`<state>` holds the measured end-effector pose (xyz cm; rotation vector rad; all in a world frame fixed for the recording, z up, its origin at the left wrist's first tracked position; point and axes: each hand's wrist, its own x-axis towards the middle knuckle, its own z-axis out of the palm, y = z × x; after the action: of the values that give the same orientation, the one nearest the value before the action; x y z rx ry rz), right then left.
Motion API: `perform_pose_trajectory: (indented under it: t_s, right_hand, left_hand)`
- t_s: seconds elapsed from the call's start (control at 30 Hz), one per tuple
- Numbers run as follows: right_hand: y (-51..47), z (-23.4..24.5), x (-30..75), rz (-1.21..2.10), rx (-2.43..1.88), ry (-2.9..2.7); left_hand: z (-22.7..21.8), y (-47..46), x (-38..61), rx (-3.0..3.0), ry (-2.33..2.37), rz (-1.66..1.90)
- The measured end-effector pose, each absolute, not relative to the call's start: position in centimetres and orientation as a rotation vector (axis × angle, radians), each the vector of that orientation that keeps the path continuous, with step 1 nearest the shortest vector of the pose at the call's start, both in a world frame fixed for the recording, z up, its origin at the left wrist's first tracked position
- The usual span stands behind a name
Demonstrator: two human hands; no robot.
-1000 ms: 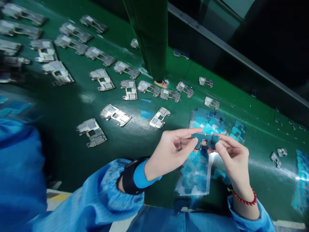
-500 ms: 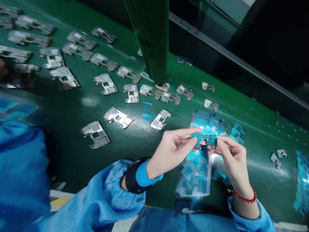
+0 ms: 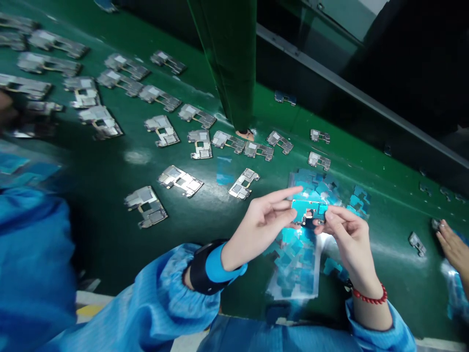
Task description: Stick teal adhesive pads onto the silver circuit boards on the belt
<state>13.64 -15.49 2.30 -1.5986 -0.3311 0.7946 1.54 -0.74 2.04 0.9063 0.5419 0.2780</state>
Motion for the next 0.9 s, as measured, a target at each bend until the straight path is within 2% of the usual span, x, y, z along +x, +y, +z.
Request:
perform_pose_trajectory:
  t_s: [0.27,0.43,0.73,0.9]
  right_hand:
    - [-15.4,2.1,13.9,0.815,-1.558,-0.320]
    - [-15.0,1.9,15.0,0.780,-1.741,-0.352]
    - [-11.6,0.4,32.7,0.461,-2.118,-0.241]
    - [-11.4,-1.2,36.6,0.220,-2.423,-0.350]
  left_hand:
    - [1.1,-0.7,2.0,0.992,0.579,0.214]
    - [0.9,-0.7,1.9,0.961,0.570,0.195]
    - [0.7,-0.1,1.9,0.951,0.605,0.324]
    - [0.4,0.2,1.8,0.967,0.628,0.343]
